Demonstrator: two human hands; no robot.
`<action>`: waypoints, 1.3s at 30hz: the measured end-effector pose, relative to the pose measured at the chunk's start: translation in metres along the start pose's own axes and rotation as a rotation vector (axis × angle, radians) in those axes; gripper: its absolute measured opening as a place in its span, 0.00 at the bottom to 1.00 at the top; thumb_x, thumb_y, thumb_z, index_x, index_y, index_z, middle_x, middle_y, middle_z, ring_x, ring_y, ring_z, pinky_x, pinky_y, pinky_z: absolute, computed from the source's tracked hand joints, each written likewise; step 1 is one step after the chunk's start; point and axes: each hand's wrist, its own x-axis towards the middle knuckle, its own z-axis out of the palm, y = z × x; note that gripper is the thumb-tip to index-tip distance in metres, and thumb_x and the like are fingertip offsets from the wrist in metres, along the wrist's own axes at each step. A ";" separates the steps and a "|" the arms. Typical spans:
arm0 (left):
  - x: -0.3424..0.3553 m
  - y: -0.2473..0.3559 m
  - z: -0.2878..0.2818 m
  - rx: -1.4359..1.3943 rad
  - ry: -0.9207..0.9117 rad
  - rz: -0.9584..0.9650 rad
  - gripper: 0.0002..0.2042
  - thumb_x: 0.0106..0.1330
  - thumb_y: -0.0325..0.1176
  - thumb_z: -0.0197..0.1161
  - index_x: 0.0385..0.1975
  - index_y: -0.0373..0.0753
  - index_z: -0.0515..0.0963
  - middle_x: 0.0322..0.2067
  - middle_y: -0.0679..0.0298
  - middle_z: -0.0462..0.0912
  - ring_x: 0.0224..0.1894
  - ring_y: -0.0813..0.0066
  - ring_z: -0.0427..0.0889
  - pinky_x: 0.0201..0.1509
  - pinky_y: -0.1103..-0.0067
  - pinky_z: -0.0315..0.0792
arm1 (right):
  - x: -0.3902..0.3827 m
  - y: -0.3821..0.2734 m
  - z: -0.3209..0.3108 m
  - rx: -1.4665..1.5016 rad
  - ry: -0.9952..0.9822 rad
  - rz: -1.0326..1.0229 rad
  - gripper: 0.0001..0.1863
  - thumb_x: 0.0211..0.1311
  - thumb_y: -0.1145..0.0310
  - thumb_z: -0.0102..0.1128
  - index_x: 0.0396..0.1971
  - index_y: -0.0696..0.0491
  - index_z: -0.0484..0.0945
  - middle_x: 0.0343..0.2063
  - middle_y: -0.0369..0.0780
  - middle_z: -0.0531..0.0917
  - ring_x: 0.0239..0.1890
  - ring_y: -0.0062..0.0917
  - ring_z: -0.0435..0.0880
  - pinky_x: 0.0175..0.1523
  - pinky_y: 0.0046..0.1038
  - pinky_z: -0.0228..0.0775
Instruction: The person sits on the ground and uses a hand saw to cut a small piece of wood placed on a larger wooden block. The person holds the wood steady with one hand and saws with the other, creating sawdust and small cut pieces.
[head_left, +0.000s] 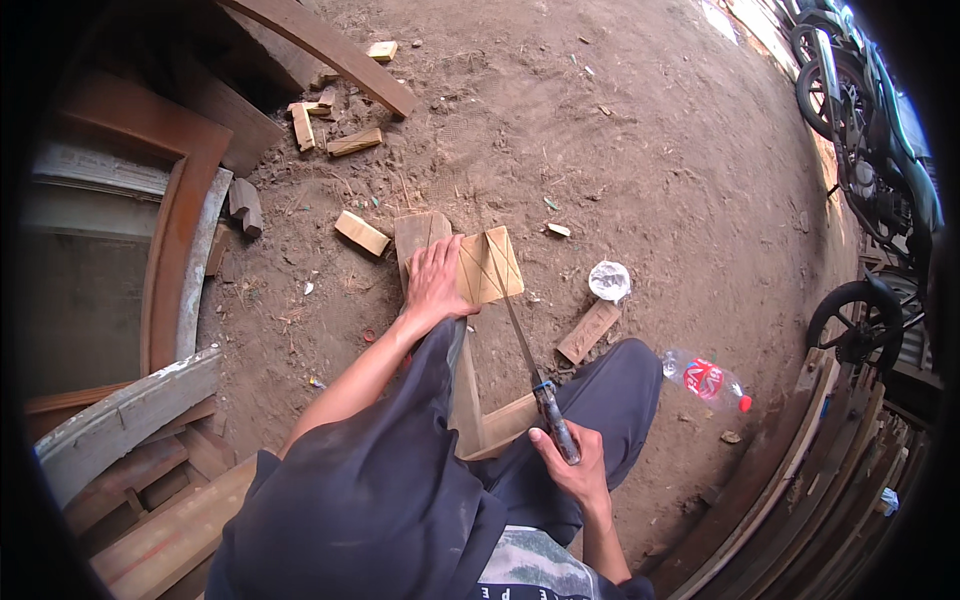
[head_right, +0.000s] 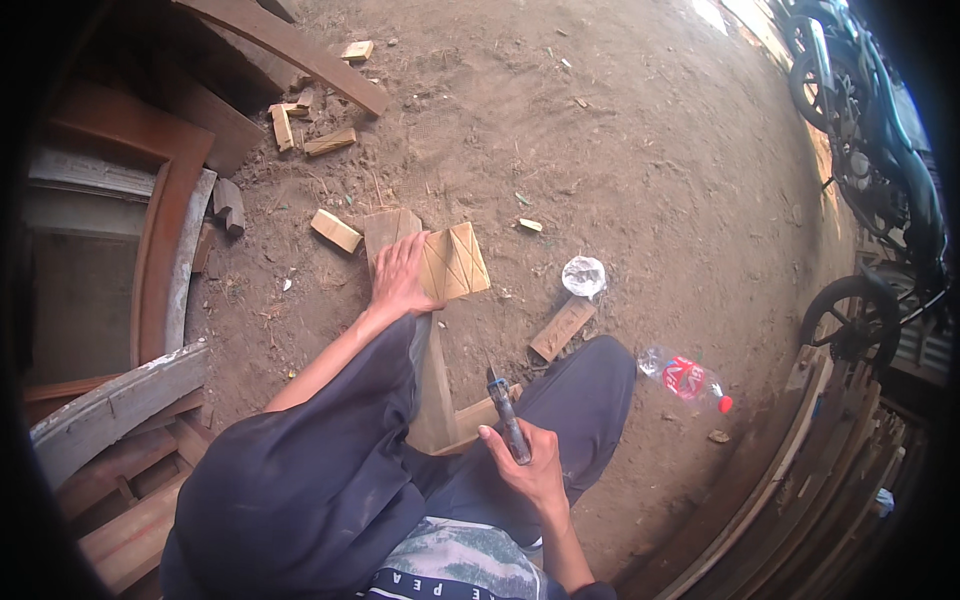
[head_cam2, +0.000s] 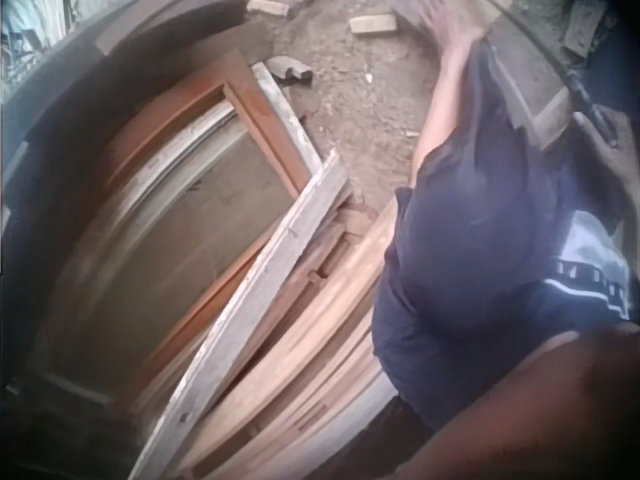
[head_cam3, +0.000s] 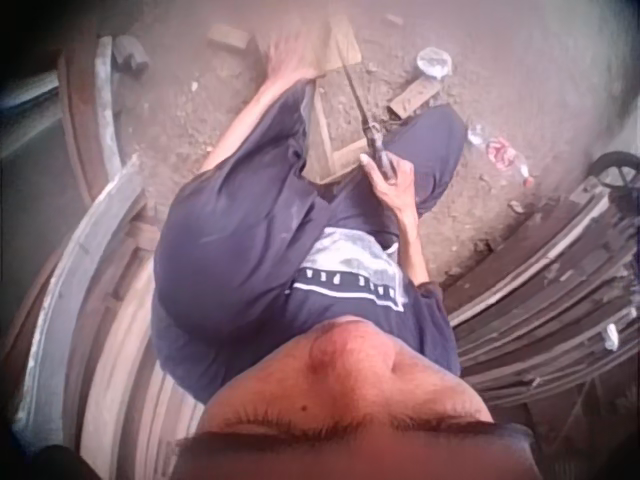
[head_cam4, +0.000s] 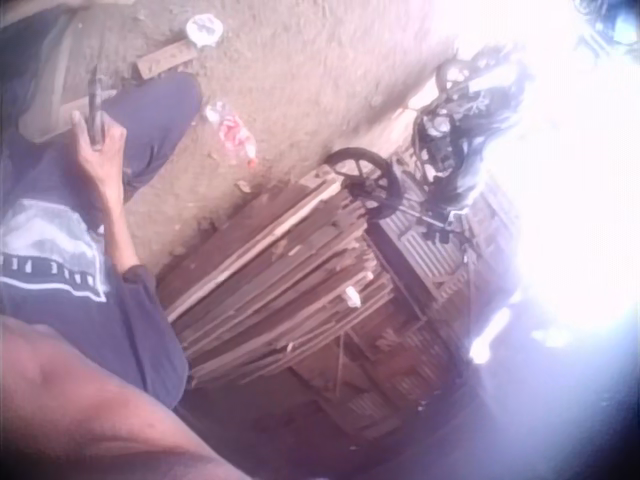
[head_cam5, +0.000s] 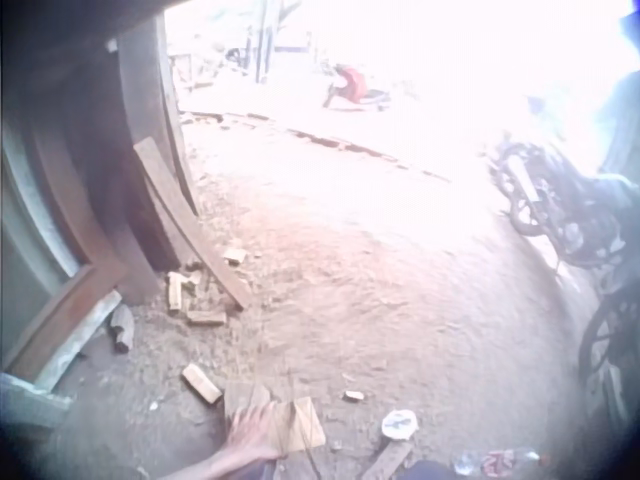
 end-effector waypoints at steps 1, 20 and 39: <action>0.000 -0.003 -0.001 0.008 0.010 0.002 0.65 0.33 0.53 0.85 0.76 0.36 0.56 0.68 0.53 0.69 0.74 0.55 0.65 0.81 0.55 0.52 | -0.002 -0.007 -0.001 -0.001 0.035 0.014 0.25 0.71 0.61 0.71 0.18 0.59 0.73 0.11 0.35 0.64 0.18 0.17 0.59 0.23 0.31 0.54; 0.000 -0.004 0.006 -0.013 0.044 0.063 0.64 0.31 0.51 0.85 0.75 0.38 0.59 0.67 0.54 0.70 0.72 0.53 0.65 0.78 0.56 0.56 | 0.030 -0.026 0.034 0.001 0.170 -0.005 0.24 0.72 0.62 0.69 0.19 0.61 0.74 0.12 0.40 0.65 0.17 0.17 0.59 0.24 0.34 0.54; 0.000 -0.004 0.001 0.001 0.031 0.066 0.66 0.32 0.59 0.87 0.75 0.38 0.59 0.67 0.53 0.70 0.72 0.51 0.66 0.78 0.55 0.56 | 0.002 -0.035 0.008 0.041 0.118 0.072 0.23 0.71 0.63 0.69 0.19 0.60 0.73 0.12 0.37 0.64 0.19 0.18 0.59 0.24 0.33 0.54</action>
